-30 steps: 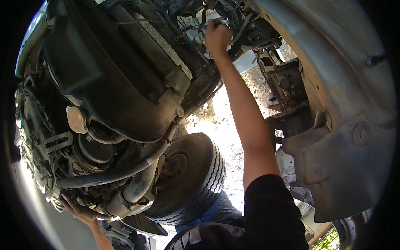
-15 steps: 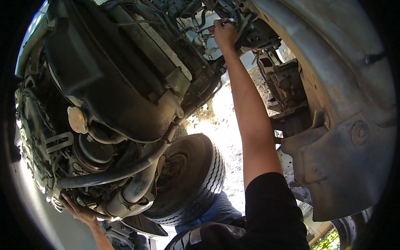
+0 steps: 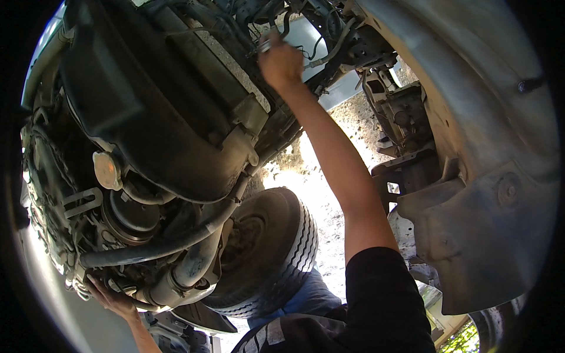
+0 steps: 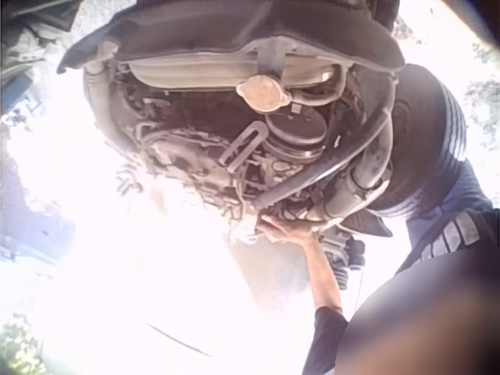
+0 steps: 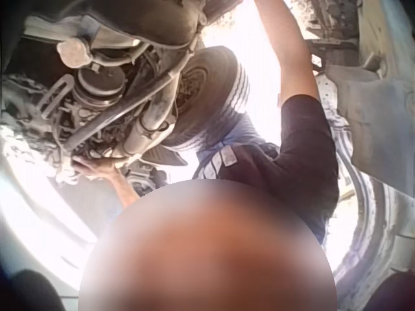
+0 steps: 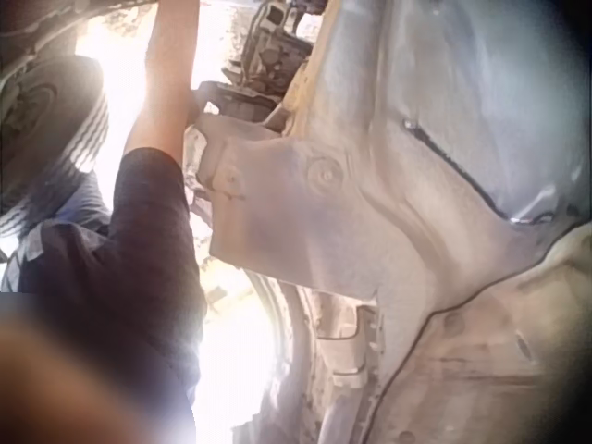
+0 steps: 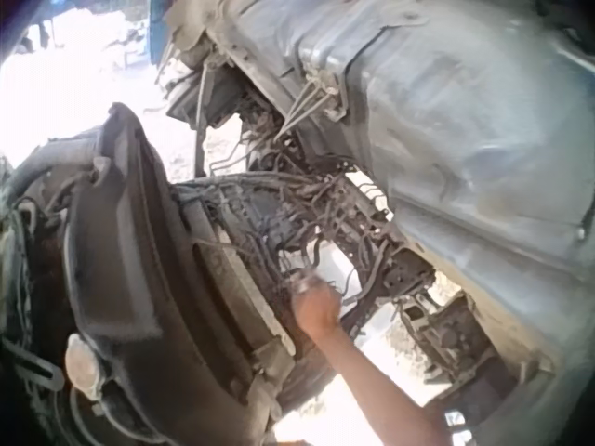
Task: The person works on a white pickup truck with the hood open, using a wrench to tighten bolts on the engine. They walk to a tool rack to retrieve another wrench, return to the engine, and continue tightening bolts.
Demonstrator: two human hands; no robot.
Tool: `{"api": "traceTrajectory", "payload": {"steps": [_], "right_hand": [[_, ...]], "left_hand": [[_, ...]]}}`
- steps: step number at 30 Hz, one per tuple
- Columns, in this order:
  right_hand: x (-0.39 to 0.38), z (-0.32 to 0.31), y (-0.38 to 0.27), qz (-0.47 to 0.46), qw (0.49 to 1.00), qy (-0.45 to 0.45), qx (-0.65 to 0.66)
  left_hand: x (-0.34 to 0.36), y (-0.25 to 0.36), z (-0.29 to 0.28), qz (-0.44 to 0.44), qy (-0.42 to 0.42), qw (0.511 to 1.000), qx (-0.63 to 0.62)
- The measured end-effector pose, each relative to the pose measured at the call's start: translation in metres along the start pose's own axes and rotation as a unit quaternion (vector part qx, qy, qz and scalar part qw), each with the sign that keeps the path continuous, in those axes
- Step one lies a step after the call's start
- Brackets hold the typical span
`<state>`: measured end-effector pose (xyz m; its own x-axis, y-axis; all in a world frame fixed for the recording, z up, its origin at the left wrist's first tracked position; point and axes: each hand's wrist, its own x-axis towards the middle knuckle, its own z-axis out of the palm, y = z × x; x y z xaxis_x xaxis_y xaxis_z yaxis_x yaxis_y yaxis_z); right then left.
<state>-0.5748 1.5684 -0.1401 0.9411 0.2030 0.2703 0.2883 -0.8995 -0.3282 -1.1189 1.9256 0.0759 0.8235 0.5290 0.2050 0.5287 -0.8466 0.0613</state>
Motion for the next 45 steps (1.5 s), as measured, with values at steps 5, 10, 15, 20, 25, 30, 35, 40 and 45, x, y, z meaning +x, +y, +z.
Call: {"api": "traceTrajectory", "payload": {"steps": [5, 10, 15, 20, 25, 30, 35, 40, 45], "right_hand": [[0.031, -0.025, 0.046, 0.174, 0.942, 0.051, 0.282], [0.038, -0.024, 0.077, 0.244, 0.871, 0.0, 0.427], [0.043, -0.02, 0.081, 0.244, 0.875, -0.053, 0.414], [0.03, -0.016, 0.042, 0.147, 0.987, -0.044, 0.049], [-0.01, 0.013, -0.011, -0.153, 0.977, -0.108, -0.098], [-0.013, 0.001, 0.001, -0.126, 0.992, -0.009, -0.016], [0.026, -0.022, 0.041, 0.144, 0.974, 0.042, 0.173], [0.038, -0.019, 0.082, 0.224, 0.887, 0.002, 0.403], [0.041, -0.015, 0.086, 0.231, 0.876, -0.035, 0.421]], "left_hand": [[0.002, 0.005, 0.0, 0.007, 0.009, 0.999, -0.03], [0.005, 0.008, 0.0, -0.007, 0.004, 0.998, -0.067], [0.006, 0.011, -0.002, -0.089, -0.007, 0.988, -0.127], [0.004, 0.005, 0.0, -0.147, 0.01, 0.974, -0.171], [0.001, -0.005, 0.001, -0.089, -0.014, 0.99, -0.109], [0.001, -0.006, 0.0, -0.081, -0.013, 0.992, -0.099], [0.0, 0.0, 0.002, -0.005, 0.021, 0.998, -0.061], [0.003, -0.004, 0.001, -0.082, 0.002, 0.99, -0.118], [0.002, -0.003, 0.001, 0.017, 0.005, 0.999, -0.04]]}}
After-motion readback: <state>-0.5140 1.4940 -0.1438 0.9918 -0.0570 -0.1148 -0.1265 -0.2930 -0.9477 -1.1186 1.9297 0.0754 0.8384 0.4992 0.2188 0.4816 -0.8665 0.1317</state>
